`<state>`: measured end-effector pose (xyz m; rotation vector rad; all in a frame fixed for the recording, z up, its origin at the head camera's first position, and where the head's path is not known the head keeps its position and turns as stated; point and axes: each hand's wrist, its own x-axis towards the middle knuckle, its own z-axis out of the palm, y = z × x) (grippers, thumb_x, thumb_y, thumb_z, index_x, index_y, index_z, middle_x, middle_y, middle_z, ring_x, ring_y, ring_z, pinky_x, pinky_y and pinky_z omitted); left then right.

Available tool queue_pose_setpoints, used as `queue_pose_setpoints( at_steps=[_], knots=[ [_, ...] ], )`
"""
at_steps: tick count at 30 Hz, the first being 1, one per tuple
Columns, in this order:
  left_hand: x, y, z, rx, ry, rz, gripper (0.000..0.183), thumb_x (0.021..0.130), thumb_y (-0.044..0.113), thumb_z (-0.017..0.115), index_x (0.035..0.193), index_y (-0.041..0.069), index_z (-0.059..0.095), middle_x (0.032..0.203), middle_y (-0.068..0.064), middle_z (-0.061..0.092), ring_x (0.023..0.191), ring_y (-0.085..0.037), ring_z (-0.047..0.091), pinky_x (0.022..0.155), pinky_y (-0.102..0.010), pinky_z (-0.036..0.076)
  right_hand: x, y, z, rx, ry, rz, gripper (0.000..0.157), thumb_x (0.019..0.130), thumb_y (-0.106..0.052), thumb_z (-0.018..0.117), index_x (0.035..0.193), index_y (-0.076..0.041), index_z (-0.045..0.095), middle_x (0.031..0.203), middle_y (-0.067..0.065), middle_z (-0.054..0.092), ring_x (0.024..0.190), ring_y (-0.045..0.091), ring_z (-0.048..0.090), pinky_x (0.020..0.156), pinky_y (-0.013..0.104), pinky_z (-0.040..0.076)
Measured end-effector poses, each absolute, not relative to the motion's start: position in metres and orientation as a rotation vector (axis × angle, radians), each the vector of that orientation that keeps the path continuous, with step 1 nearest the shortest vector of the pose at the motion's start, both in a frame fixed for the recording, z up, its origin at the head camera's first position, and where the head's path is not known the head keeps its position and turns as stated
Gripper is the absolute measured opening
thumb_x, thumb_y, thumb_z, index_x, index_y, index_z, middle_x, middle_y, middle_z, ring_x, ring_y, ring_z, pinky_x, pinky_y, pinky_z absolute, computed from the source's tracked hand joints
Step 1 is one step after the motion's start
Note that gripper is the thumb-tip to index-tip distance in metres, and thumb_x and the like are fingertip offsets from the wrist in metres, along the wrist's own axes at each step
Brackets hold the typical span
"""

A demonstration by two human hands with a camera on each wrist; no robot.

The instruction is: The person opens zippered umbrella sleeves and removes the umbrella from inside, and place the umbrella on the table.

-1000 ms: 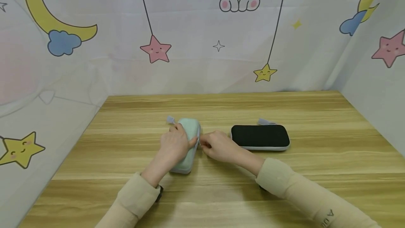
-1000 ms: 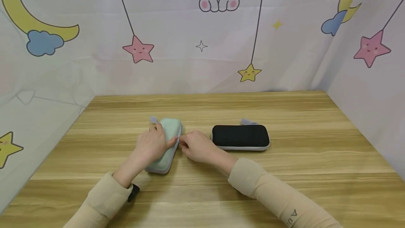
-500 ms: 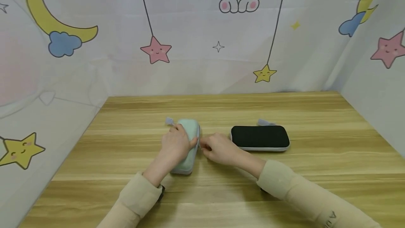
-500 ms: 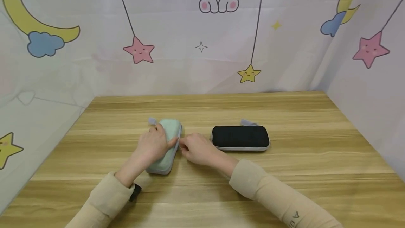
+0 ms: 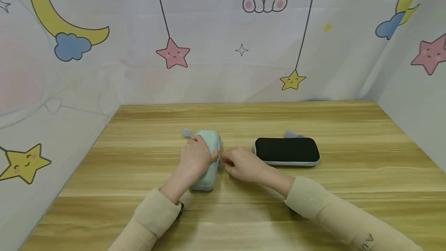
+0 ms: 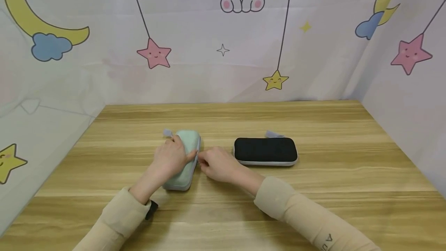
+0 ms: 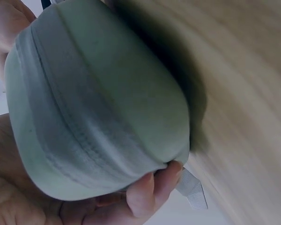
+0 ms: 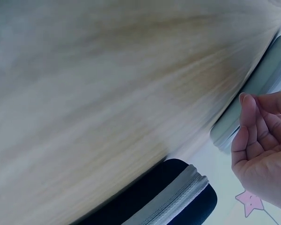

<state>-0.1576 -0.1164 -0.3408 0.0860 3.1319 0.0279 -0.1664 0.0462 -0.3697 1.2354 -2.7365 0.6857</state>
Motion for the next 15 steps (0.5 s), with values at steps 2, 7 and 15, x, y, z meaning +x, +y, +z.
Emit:
queue_pose_setpoints(
  at_steps=[2,7,15],
  knots=[
    [-0.1576,-0.116,-0.3406,0.082,3.135,0.03,0.079,0.094,0.055,0.051,0.125,-0.018,0.044,0.089,-0.025,0.062,0.057,-0.019,0.053,0.048,-0.027,0.044,-0.1656,0.0467,-0.3703,1.246,-2.732,0.691,0.02,0.085,-0.004,0.063,0.069,-0.015,0.056,0.058,-0.006,0.051,0.051,0.0,0.038,0.048,0.014,0.03],
    [-0.158,-0.1155,-0.3406,0.07,3.138,0.059,0.077,0.093,0.054,0.052,0.122,-0.017,0.045,0.09,-0.026,0.062,0.058,-0.02,0.054,0.048,-0.027,0.045,-0.1629,0.0479,-0.3703,1.262,-2.719,0.7,0.022,0.085,-0.005,0.063,0.068,-0.016,0.054,0.057,-0.008,0.048,0.051,0.0,0.036,0.047,0.014,0.028],
    [-0.1585,-0.1144,-0.3403,0.051,3.118,0.069,0.078,0.093,0.054,0.051,0.124,-0.017,0.043,0.092,-0.026,0.062,0.06,-0.021,0.055,0.05,-0.028,0.046,-0.16,0.0489,-0.3706,1.279,-2.687,0.676,0.022,0.084,-0.004,0.065,0.068,-0.015,0.054,0.058,-0.007,0.05,0.053,0.0,0.037,0.049,0.013,0.029]
  ],
)
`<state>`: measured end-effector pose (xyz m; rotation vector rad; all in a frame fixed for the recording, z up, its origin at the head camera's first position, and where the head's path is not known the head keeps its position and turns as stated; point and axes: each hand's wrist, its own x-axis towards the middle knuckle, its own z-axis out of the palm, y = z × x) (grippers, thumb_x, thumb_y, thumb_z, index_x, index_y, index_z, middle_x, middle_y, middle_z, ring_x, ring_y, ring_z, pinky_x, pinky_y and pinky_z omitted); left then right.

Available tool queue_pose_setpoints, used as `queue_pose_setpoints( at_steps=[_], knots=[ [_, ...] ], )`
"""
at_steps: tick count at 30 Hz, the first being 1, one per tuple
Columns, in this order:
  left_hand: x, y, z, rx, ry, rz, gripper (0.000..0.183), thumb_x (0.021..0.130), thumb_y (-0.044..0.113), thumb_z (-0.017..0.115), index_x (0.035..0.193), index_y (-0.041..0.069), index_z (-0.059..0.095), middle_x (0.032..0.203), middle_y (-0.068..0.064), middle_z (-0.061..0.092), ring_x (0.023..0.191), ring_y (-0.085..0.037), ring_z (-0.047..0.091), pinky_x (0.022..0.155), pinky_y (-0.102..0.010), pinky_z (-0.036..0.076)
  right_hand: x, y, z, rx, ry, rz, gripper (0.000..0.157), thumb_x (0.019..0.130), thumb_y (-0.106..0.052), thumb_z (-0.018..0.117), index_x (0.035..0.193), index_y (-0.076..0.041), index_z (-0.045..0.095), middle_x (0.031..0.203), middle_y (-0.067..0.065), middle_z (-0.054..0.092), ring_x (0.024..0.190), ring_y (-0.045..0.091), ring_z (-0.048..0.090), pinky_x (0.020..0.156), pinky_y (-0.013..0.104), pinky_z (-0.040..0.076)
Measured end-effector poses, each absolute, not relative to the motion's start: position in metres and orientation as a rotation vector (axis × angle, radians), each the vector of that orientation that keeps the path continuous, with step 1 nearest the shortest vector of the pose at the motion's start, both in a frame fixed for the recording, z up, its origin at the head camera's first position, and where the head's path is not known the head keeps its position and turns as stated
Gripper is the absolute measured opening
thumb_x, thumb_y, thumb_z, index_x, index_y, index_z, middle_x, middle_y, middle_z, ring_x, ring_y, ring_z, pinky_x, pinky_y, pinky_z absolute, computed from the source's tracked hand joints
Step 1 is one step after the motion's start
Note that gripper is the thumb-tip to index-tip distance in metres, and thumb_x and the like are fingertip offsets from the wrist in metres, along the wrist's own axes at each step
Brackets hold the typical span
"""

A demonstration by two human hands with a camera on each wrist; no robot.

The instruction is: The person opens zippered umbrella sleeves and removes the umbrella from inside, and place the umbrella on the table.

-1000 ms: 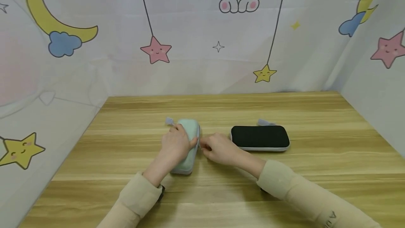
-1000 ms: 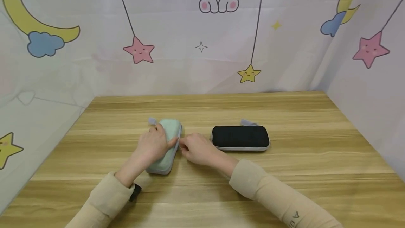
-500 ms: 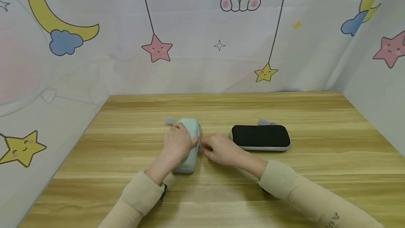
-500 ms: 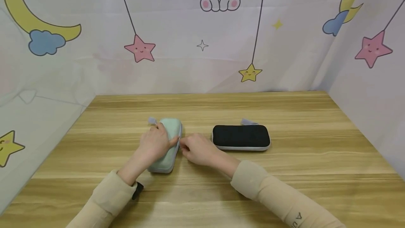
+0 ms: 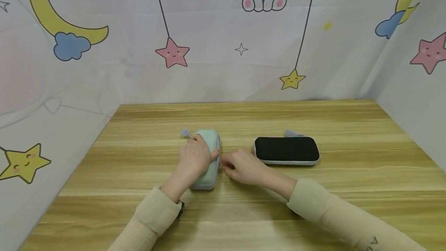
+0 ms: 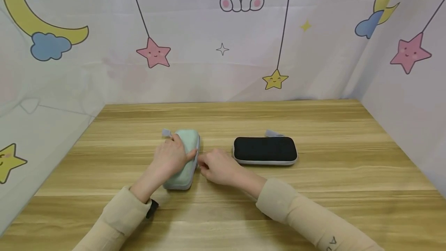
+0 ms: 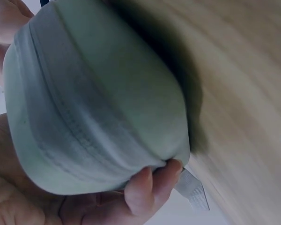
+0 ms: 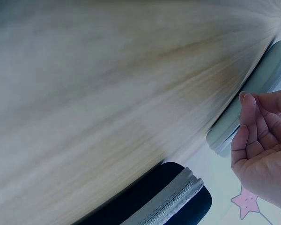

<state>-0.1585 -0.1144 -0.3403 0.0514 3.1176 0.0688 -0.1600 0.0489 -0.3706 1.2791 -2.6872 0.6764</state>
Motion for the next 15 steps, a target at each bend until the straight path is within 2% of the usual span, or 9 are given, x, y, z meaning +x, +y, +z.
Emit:
queue_pose_setpoints(
  at_steps=[4,10,15],
  knots=[
    [-0.1586,-0.1132,-0.3407,0.05,3.123,0.064,0.079,0.093,0.054,0.051,0.124,-0.017,0.043,0.094,-0.028,0.062,0.061,-0.022,0.057,0.051,-0.029,0.049,-0.1577,0.05,-0.3698,1.278,-2.716,0.69,0.021,0.085,-0.005,0.064,0.069,-0.015,0.055,0.058,-0.007,0.05,0.053,0.0,0.037,0.049,0.014,0.03],
    [-0.1596,-0.1129,-0.3408,0.044,3.12,0.067,0.078,0.093,0.055,0.052,0.122,-0.017,0.043,0.088,-0.026,0.062,0.061,-0.021,0.057,0.051,-0.029,0.049,-0.1566,0.051,-0.3705,1.27,-2.743,0.711,0.019,0.086,-0.006,0.064,0.071,-0.015,0.055,0.058,-0.007,0.051,0.052,0.0,0.037,0.048,0.014,0.03],
    [-0.1615,-0.1187,-0.3419,0.023,3.072,0.193,0.084,0.092,0.058,0.052,0.128,-0.016,0.039,0.091,-0.025,0.062,0.061,-0.022,0.058,0.051,-0.031,0.049,-0.1563,0.0497,-0.3708,1.27,-2.743,0.736,0.019,0.086,-0.006,0.064,0.071,-0.015,0.056,0.059,-0.007,0.051,0.052,0.0,0.037,0.049,0.014,0.03]
  ],
)
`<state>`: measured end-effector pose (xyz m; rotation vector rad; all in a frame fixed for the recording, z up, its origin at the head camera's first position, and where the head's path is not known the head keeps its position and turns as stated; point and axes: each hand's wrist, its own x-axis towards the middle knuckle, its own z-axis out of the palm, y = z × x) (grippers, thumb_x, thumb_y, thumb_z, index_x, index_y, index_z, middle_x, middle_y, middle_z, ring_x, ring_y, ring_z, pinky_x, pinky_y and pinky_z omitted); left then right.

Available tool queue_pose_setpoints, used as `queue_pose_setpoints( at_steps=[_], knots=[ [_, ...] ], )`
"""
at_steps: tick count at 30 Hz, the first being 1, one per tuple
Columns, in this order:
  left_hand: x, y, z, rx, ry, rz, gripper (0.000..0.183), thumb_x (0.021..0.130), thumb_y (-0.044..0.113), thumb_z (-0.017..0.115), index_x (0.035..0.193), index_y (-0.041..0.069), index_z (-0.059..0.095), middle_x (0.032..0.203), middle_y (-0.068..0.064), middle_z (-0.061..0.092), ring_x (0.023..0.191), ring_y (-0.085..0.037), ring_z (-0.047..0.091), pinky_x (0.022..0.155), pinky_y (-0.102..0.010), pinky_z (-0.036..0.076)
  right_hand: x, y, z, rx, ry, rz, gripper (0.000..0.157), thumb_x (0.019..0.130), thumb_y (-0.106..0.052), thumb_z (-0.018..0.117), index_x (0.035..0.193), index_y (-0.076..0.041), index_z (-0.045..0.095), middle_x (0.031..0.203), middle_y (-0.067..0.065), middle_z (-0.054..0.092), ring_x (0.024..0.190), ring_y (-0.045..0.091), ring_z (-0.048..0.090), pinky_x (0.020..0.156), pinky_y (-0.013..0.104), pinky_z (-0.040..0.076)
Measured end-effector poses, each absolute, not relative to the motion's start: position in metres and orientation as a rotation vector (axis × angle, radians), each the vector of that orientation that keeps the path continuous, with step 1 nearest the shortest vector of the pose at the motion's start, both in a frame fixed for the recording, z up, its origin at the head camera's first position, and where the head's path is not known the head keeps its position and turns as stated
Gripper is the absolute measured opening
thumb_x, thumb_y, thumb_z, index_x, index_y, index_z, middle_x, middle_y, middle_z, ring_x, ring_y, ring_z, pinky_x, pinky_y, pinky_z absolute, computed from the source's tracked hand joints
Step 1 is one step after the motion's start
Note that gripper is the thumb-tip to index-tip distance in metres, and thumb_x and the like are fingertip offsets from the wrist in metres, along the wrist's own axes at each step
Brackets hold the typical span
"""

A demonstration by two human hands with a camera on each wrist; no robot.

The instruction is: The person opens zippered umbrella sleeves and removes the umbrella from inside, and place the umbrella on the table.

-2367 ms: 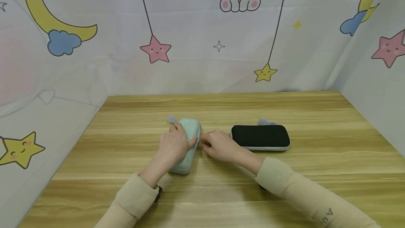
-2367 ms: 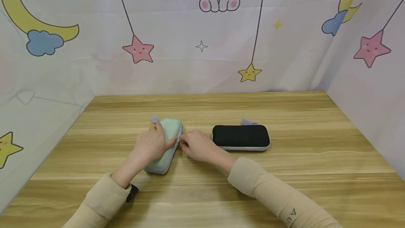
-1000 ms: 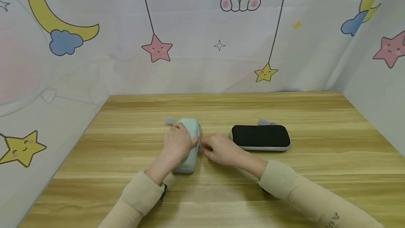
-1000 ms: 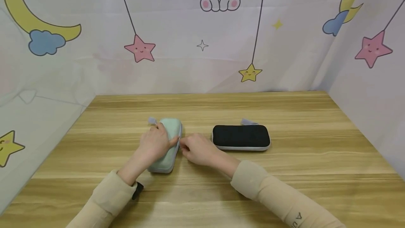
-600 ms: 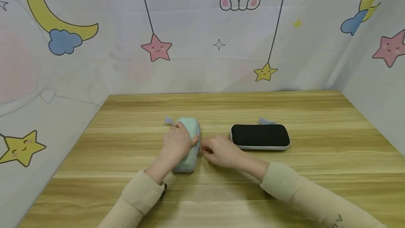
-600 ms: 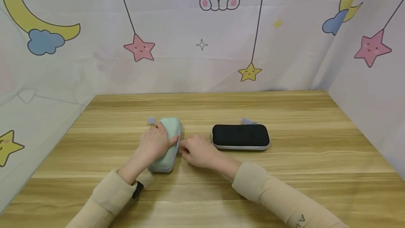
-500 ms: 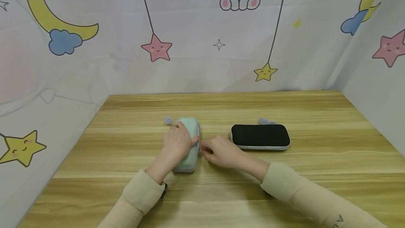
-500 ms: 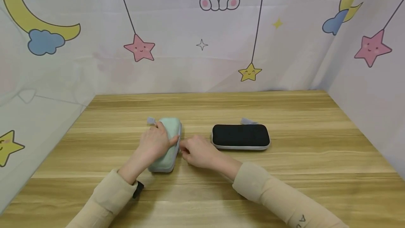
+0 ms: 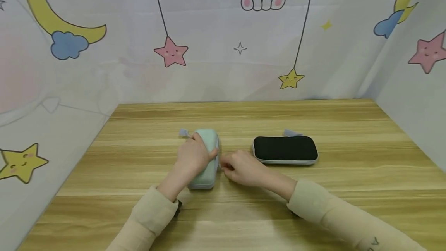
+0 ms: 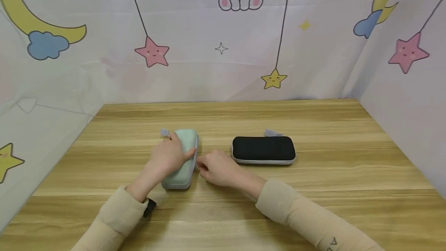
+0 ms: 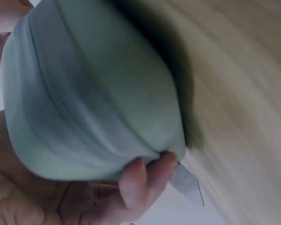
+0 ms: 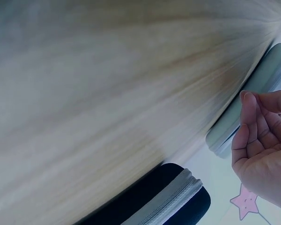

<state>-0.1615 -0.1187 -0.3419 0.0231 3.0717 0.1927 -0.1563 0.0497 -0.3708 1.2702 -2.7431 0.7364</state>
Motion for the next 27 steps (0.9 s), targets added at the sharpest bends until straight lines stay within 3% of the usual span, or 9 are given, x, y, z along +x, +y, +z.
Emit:
queue_pose_setpoints(
  at_steps=[4,6,8,11,14,17,21,27],
  knots=[
    [-0.16,-0.13,-0.343,0.041,3.082,0.232,0.091,0.091,0.064,0.046,0.136,-0.014,0.035,0.095,-0.027,0.064,0.056,-0.021,0.055,0.045,-0.03,0.043,-0.155,0.047,-0.369,1.284,-2.756,0.747,0.022,0.089,-0.007,0.062,0.069,-0.015,0.056,0.058,-0.008,0.047,0.051,-0.001,0.036,0.048,0.014,0.029],
    [-0.159,-0.138,-0.342,0.126,3.124,0.198,0.084,0.094,0.062,0.041,0.137,-0.011,0.038,0.099,-0.026,0.062,0.059,-0.023,0.056,0.046,-0.03,0.044,-0.155,0.046,-0.368,1.282,-2.769,0.748,0.023,0.089,-0.008,0.062,0.069,-0.015,0.055,0.057,-0.009,0.046,0.05,-0.001,0.035,0.048,0.014,0.028],
    [-0.158,-0.147,-0.341,0.276,3.18,0.183,0.068,0.099,0.05,0.042,0.138,-0.005,0.041,0.108,-0.025,0.06,0.071,-0.028,0.061,0.051,-0.033,0.049,-0.154,0.046,-0.367,1.271,-2.78,0.742,0.022,0.089,-0.008,0.062,0.069,-0.015,0.056,0.057,-0.01,0.046,0.05,-0.001,0.036,0.048,0.013,0.029],
    [-0.159,-0.161,-0.338,0.595,3.229,0.081,0.046,0.099,0.018,0.052,0.143,0.009,0.042,0.127,-0.021,0.055,0.106,-0.035,0.061,0.067,-0.042,0.055,-0.154,0.046,-0.366,1.257,-2.798,0.748,0.018,0.09,-0.008,0.062,0.073,-0.014,0.06,0.059,-0.009,0.05,0.051,-0.001,0.038,0.048,0.014,0.031],
    [-0.165,-0.172,-0.336,0.906,3.209,-0.025,0.071,0.085,-0.006,0.064,0.146,0.023,0.042,0.145,-0.015,0.046,0.131,-0.036,0.047,0.086,-0.052,0.053,-0.154,0.047,-0.366,1.255,-2.805,0.752,0.014,0.09,-0.008,0.061,0.077,-0.013,0.064,0.061,-0.008,0.054,0.052,-0.001,0.04,0.048,0.014,0.033],
    [-0.17,-0.178,-0.336,1.113,3.123,-0.117,0.085,0.076,-0.012,0.07,0.145,0.029,0.043,0.153,-0.009,0.039,0.14,-0.031,0.039,0.098,-0.055,0.045,-0.155,0.048,-0.367,1.26,-2.803,0.747,0.012,0.09,-0.009,0.062,0.079,-0.011,0.066,0.063,-0.007,0.056,0.052,-0.001,0.041,0.049,0.014,0.034],
    [-0.176,-0.18,-0.34,1.234,3.006,-0.198,0.085,0.078,-0.011,0.069,0.145,0.034,0.042,0.155,-0.005,0.035,0.144,-0.026,0.032,0.104,-0.055,0.041,-0.157,0.048,-0.369,1.264,-2.802,0.746,0.012,0.09,-0.01,0.062,0.079,-0.012,0.066,0.063,-0.006,0.058,0.051,-0.001,0.041,0.048,0.014,0.034],
    [-0.179,-0.179,-0.344,1.303,2.981,-0.245,0.084,0.078,-0.01,0.069,0.144,0.035,0.042,0.156,-0.004,0.035,0.144,-0.025,0.033,0.102,-0.054,0.042,-0.157,0.05,-0.368,1.247,-2.821,0.735,0.015,0.091,-0.01,0.061,0.076,-0.014,0.063,0.061,-0.007,0.054,0.05,-0.001,0.04,0.048,0.014,0.032]
  ],
)
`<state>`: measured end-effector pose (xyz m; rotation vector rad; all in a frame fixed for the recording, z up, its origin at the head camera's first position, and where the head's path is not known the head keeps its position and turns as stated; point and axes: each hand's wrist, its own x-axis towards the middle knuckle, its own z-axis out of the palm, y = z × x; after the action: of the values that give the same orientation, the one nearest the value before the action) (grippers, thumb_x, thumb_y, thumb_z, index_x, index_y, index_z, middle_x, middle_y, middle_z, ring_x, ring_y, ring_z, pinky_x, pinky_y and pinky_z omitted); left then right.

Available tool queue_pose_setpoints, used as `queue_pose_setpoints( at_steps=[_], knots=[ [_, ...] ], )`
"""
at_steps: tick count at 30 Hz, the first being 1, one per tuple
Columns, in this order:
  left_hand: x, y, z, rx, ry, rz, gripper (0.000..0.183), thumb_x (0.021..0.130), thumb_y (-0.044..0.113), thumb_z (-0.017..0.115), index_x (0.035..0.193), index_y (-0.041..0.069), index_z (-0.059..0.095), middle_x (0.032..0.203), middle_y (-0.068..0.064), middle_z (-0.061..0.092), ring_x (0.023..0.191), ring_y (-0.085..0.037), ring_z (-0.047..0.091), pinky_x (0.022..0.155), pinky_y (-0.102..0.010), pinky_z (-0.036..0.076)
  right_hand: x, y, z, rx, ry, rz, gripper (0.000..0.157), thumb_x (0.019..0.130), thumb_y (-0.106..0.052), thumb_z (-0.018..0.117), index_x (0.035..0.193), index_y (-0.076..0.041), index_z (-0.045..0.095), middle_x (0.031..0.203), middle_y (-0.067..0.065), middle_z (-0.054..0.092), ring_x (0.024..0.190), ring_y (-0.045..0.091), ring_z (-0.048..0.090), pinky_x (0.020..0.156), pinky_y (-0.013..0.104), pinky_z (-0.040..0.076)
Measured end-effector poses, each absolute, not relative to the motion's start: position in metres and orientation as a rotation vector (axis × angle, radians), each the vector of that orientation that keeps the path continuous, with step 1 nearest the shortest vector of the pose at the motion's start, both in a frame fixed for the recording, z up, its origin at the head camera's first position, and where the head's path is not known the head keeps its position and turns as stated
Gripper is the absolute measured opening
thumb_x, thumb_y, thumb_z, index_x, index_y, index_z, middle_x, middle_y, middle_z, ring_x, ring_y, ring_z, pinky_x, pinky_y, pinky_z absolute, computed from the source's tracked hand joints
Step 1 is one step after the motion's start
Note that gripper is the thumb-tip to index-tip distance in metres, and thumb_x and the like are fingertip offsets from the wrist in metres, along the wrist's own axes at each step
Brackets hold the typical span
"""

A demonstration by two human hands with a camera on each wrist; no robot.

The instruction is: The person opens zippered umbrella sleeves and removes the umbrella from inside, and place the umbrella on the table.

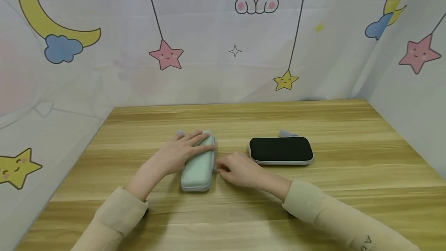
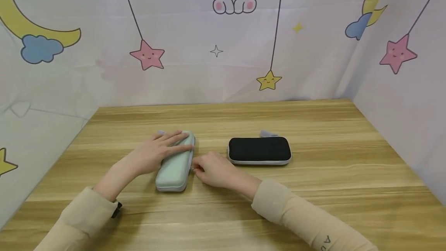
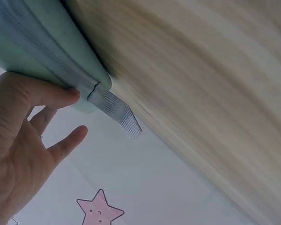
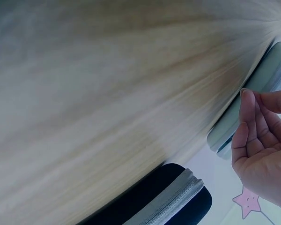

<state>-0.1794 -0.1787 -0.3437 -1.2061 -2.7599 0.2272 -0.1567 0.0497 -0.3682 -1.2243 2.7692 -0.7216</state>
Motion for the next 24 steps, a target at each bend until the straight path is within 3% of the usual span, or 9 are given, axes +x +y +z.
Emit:
queue_pose_setpoints(
  at_steps=[7,16,24],
  knots=[
    [-0.179,-0.1773,-0.3454,-1.151,-2.765,0.207,0.081,0.078,-0.005,0.073,0.143,0.034,0.045,0.153,-0.004,0.04,0.139,-0.025,0.04,0.097,-0.055,0.046,-0.1551,0.0509,-0.366,-1.237,2.759,-0.726,0.012,0.091,-0.008,0.061,0.079,-0.011,0.064,0.064,-0.004,0.058,0.051,0.001,0.041,0.048,0.014,0.035],
    [-0.1755,-0.1725,-0.3446,-1.083,-2.793,0.238,0.074,0.081,0.0,0.072,0.142,0.034,0.046,0.152,-0.003,0.041,0.138,-0.026,0.043,0.096,-0.057,0.045,-0.1552,0.0531,-0.3671,-1.251,2.78,-0.716,0.016,0.09,-0.007,0.061,0.075,-0.013,0.06,0.062,-0.005,0.056,0.052,0.0,0.04,0.049,0.014,0.033],
    [-0.1741,-0.1707,-0.3446,-1.041,-2.824,0.26,0.079,0.076,0.0,0.074,0.142,0.034,0.045,0.153,-0.003,0.04,0.139,-0.026,0.042,0.095,-0.056,0.046,-0.1555,0.0546,-0.3674,-1.257,2.788,-0.712,0.021,0.09,-0.006,0.061,0.071,-0.015,0.055,0.058,-0.006,0.05,0.05,0.0,0.037,0.047,0.014,0.03]
  ],
)
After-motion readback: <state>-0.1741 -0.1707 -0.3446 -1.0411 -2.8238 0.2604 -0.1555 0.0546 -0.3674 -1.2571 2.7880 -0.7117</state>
